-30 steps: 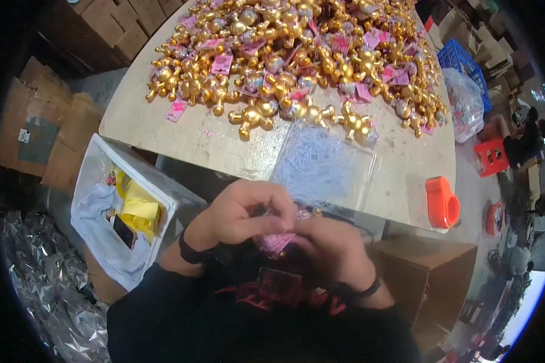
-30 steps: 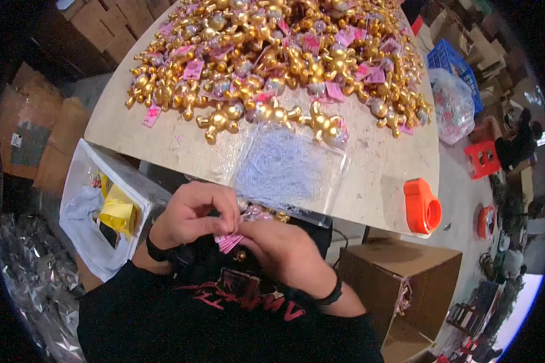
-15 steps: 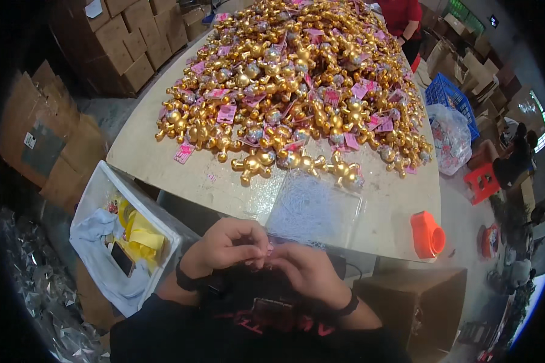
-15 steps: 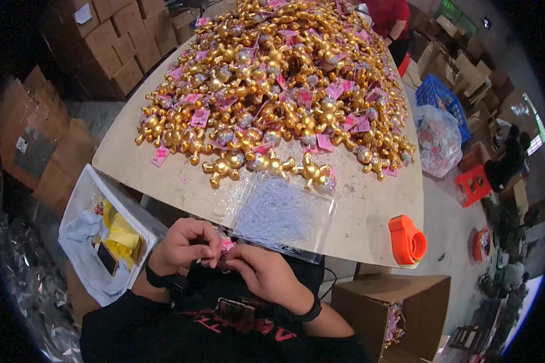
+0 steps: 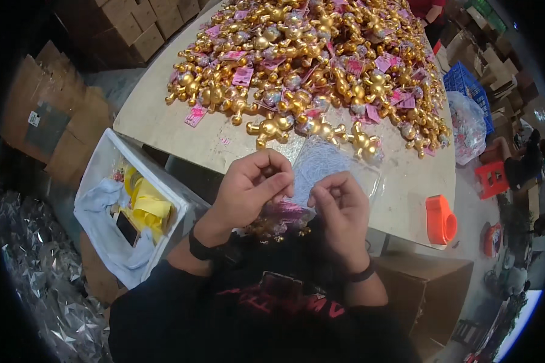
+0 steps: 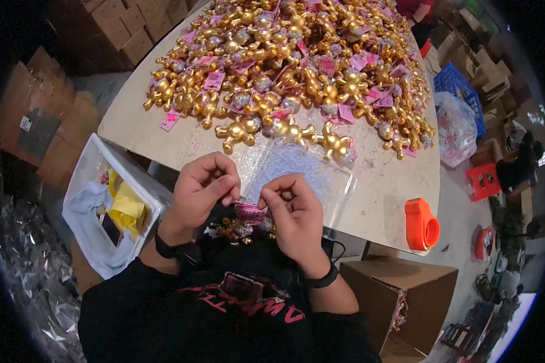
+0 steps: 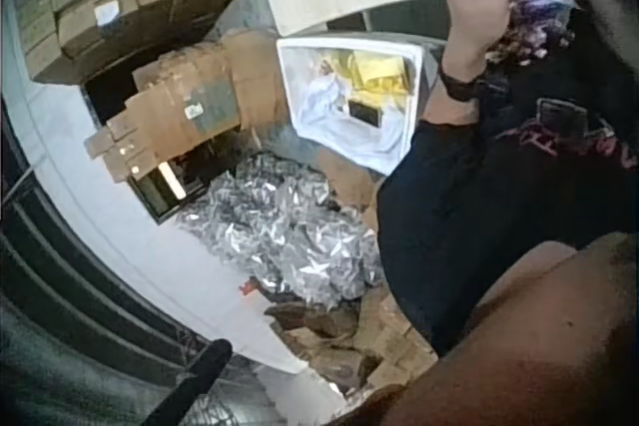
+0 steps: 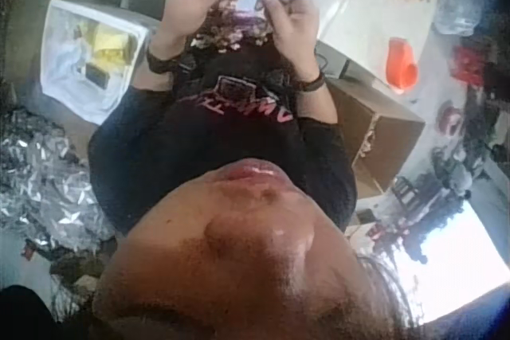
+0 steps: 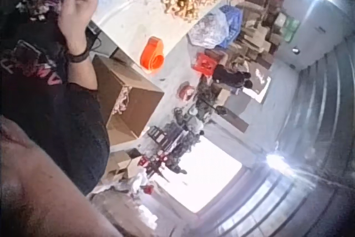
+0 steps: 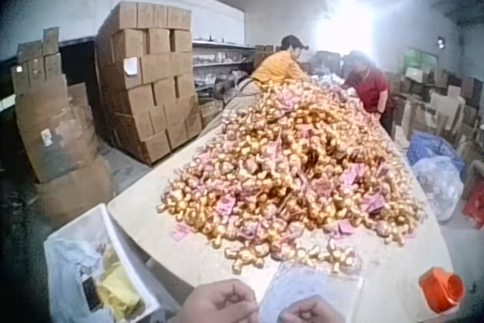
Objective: Packaging gold bear-shaped ornaments into a cardboard box and sealing it with tape.
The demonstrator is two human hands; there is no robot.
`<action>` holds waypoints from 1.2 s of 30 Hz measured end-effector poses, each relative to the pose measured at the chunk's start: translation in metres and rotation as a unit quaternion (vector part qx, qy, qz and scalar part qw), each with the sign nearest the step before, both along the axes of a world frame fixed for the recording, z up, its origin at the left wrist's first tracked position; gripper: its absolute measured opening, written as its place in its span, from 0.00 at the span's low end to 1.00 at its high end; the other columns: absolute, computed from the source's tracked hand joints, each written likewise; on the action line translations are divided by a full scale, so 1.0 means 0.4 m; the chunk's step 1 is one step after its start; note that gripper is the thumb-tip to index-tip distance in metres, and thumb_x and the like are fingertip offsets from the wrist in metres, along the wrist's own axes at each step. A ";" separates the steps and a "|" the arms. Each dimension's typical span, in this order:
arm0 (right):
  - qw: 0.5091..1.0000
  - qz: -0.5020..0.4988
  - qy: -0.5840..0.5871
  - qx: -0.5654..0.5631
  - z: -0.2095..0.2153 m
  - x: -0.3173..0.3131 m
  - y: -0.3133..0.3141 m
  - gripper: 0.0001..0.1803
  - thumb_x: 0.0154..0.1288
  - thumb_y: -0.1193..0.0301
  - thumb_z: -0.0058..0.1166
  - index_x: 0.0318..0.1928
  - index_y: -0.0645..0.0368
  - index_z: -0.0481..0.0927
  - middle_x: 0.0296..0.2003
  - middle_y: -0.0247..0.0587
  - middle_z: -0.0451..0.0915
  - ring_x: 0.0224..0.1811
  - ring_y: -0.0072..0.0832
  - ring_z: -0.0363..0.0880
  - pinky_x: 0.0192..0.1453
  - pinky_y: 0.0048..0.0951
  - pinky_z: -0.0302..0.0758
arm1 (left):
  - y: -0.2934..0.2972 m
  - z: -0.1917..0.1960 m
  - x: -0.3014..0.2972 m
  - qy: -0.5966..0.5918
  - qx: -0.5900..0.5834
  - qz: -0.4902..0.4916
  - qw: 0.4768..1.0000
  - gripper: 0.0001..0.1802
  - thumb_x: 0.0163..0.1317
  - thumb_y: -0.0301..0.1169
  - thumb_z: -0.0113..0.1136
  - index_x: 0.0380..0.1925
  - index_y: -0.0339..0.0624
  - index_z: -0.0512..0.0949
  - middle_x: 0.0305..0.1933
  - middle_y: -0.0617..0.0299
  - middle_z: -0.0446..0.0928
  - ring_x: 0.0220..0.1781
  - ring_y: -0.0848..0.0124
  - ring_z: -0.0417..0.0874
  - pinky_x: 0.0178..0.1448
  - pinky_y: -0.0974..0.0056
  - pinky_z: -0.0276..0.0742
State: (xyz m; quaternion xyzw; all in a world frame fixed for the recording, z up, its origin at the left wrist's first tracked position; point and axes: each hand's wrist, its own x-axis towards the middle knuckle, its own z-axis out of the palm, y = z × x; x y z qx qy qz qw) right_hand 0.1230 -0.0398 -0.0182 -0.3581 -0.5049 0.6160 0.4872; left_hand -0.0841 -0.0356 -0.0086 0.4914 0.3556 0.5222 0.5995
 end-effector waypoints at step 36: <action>0.987 -0.116 -0.103 0.034 0.130 0.196 -0.025 0.07 0.72 0.83 0.58 0.48 0.65 0.78 0.35 0.35 0.81 0.36 0.16 0.79 0.39 0.17 0.73 | -0.044 0.014 0.038 0.035 -0.087 -0.004 0.996 0.03 0.79 0.26 0.52 0.44 0.39 0.72 0.30 0.71 0.72 0.31 0.85 0.69 0.36 0.76 0.65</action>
